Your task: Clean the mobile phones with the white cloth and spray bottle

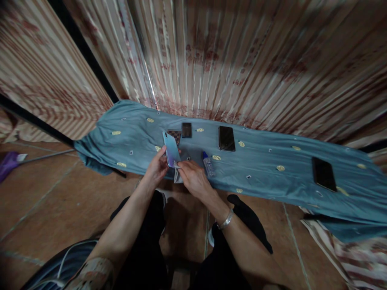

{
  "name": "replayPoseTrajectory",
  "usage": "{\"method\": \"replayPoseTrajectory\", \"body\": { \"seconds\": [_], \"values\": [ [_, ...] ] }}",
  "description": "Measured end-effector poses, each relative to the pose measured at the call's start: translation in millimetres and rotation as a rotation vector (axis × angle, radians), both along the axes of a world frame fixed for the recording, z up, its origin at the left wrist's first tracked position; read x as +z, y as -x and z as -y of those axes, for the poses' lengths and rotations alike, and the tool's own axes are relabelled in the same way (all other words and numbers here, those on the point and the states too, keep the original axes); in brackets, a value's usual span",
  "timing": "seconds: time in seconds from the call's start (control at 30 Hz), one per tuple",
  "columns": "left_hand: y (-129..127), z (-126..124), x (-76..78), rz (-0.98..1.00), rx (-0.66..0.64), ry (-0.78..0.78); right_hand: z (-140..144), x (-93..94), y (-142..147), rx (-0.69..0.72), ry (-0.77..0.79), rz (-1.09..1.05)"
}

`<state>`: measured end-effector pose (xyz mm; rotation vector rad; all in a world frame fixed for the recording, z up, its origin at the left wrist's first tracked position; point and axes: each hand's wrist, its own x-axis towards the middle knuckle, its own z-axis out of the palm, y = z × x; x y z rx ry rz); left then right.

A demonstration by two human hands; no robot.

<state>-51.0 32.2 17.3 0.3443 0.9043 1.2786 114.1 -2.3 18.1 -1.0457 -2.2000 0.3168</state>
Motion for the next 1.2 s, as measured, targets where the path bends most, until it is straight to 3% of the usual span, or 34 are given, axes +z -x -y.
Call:
{"method": "replayPoseTrajectory", "body": {
  "seconds": [0.3, 0.77, 1.2],
  "values": [
    [1.8, -1.2, -8.4, 0.023, 0.039, 0.005, -0.7, 12.1, 17.2, 0.042, -0.037, -0.030],
    [6.5, 0.1, -24.8, 0.011, 0.075, -0.064, -2.6, 2.2, 27.5, 0.059, -0.020, -0.170],
    [-14.5, 17.9, -13.9, 0.050, 0.039, -0.091, -13.3, -2.5, 21.3, -0.019, 0.067, -0.209]
  ]
}}
